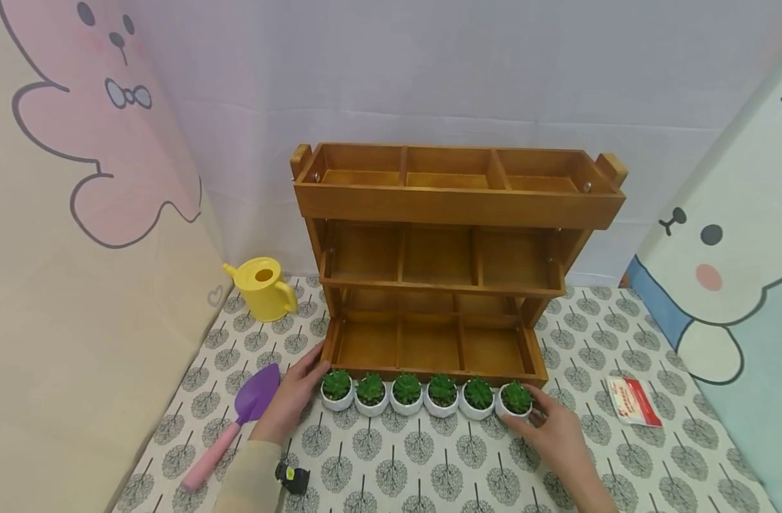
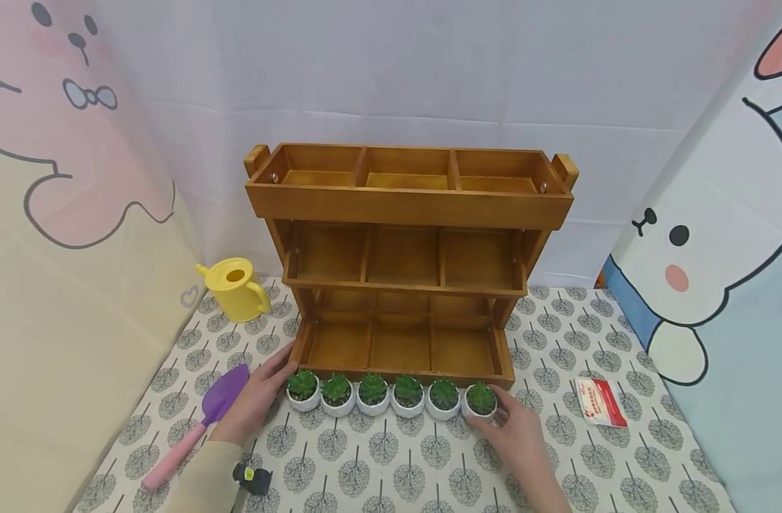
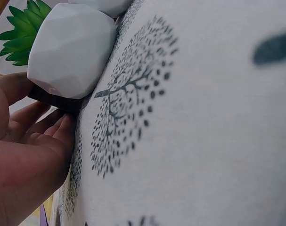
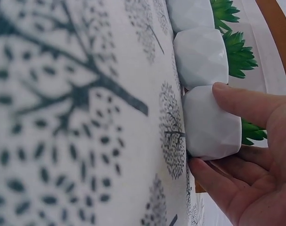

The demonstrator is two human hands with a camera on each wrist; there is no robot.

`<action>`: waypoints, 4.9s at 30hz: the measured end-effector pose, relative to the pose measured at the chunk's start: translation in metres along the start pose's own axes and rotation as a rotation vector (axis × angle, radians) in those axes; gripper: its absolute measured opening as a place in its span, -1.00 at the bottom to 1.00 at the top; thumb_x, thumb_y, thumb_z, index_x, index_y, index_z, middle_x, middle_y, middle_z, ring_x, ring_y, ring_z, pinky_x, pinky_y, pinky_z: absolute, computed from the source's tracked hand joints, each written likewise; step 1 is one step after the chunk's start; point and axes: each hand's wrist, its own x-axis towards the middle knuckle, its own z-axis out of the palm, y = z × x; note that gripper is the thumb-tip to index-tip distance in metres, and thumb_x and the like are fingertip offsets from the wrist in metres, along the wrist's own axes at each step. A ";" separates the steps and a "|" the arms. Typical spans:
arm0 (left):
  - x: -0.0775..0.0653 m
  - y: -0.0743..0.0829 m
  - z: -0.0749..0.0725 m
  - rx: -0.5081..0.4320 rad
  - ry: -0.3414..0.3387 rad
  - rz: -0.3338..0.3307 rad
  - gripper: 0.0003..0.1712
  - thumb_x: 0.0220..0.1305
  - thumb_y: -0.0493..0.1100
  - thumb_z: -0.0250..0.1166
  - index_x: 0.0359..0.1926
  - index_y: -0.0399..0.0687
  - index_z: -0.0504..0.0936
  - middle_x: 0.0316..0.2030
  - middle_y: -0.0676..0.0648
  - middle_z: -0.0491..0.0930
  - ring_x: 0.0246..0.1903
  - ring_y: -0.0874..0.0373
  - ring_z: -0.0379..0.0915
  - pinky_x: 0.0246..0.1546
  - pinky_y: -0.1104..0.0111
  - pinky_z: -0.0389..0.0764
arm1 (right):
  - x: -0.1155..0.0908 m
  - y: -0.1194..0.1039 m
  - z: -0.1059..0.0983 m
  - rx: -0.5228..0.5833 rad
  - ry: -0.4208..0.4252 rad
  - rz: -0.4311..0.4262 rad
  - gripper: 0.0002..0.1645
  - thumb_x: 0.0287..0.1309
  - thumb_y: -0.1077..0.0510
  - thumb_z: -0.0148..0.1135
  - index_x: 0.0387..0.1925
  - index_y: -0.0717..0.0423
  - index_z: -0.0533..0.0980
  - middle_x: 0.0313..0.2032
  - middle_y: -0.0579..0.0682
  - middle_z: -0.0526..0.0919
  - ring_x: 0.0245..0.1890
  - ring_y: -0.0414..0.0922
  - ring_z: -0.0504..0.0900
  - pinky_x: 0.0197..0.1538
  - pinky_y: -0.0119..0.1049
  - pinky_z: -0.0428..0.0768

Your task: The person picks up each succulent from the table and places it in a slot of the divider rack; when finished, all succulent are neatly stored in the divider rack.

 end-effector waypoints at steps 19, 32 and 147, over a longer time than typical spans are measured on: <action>0.002 0.000 -0.001 -0.020 -0.024 -0.003 -0.31 0.64 -0.07 0.12 0.66 0.12 0.15 0.61 -0.17 0.09 0.58 -0.13 -0.04 0.59 0.01 -0.06 | -0.002 -0.005 -0.009 -0.038 -0.023 -0.023 0.02 0.09 -0.20 0.60 0.43 0.22 0.42 0.19 0.40 0.61 0.07 0.23 0.72 0.05 -0.01 0.74; 0.002 0.000 -0.001 -0.016 -0.013 -0.007 -0.31 0.65 -0.11 0.11 0.66 0.07 0.14 0.61 -0.18 0.06 0.58 -0.13 -0.06 0.59 0.03 -0.05 | -0.005 -0.025 -0.022 -0.017 0.014 -0.125 -0.09 0.11 -0.06 0.62 0.38 0.26 0.47 0.15 0.39 0.64 0.07 0.22 0.72 0.02 -0.14 0.75; 0.000 0.000 0.001 -0.050 -0.004 -0.011 -0.31 0.61 -0.10 0.16 0.64 0.07 0.19 0.58 -0.20 0.14 0.57 -0.13 -0.02 0.58 0.02 -0.03 | 0.077 -0.033 -0.008 -0.105 0.035 -0.258 -0.09 0.29 -0.06 0.49 0.43 0.39 0.34 0.23 0.45 0.55 0.15 0.35 0.61 0.15 0.24 0.63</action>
